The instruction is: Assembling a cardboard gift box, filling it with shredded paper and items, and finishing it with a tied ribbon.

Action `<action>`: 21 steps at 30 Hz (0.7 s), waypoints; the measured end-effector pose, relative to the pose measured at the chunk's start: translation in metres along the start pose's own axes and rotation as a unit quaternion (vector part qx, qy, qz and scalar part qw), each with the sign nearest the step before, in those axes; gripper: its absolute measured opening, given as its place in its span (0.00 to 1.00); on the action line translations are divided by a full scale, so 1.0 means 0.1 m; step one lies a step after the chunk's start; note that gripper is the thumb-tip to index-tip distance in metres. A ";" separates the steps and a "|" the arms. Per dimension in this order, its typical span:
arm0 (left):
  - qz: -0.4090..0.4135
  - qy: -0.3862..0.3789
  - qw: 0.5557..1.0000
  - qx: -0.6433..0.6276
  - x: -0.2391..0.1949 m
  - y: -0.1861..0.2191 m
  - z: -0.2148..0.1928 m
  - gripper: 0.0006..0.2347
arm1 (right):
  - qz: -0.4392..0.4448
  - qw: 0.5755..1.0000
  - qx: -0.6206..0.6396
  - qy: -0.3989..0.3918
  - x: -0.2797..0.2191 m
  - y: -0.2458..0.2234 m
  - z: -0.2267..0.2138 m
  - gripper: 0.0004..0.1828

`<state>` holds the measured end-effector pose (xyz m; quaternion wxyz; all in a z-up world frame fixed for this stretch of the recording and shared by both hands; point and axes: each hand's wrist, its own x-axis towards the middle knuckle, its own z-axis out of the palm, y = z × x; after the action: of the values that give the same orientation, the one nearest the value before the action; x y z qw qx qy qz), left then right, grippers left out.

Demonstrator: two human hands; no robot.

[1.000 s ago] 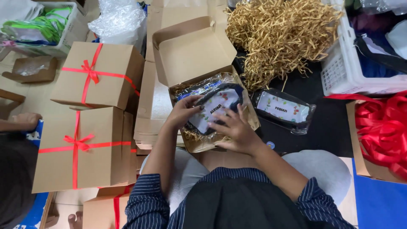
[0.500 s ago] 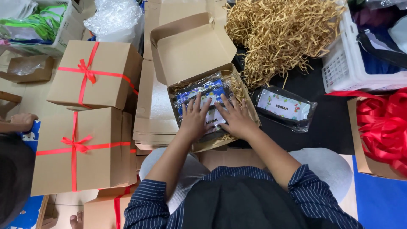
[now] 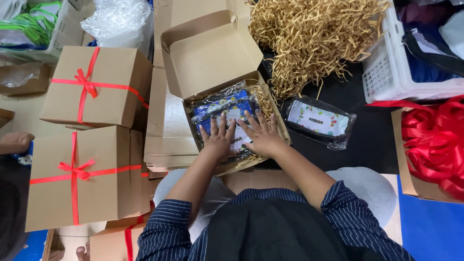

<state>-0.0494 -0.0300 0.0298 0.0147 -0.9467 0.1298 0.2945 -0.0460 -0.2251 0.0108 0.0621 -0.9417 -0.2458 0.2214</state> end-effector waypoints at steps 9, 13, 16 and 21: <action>0.025 0.031 0.998 -0.043 -0.13 -0.16 -0.16 0.46 | -0.010 0.892 0.421 0.166 -0.59 0.36 -0.84 0.48; 0.042 0.263 0.944 -0.193 -0.12 -0.44 -0.21 0.23 | 0.055 0.879 0.368 0.298 -0.76 1.20 -0.62 0.53; 0.008 0.333 0.884 -0.327 -0.12 -0.58 -0.33 0.17 | 0.177 0.933 0.264 0.169 -0.71 1.60 -0.25 0.64; 0.005 0.406 0.800 -0.441 -0.12 -0.64 -0.42 0.18 | 0.256 0.953 0.146 0.077 -0.49 1.71 0.01 0.78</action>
<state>-0.0198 0.0302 0.0681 -0.4603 -0.8830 -0.0152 -0.0909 -0.0106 -0.3980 -0.0095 0.1593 -0.9677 0.0439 0.1905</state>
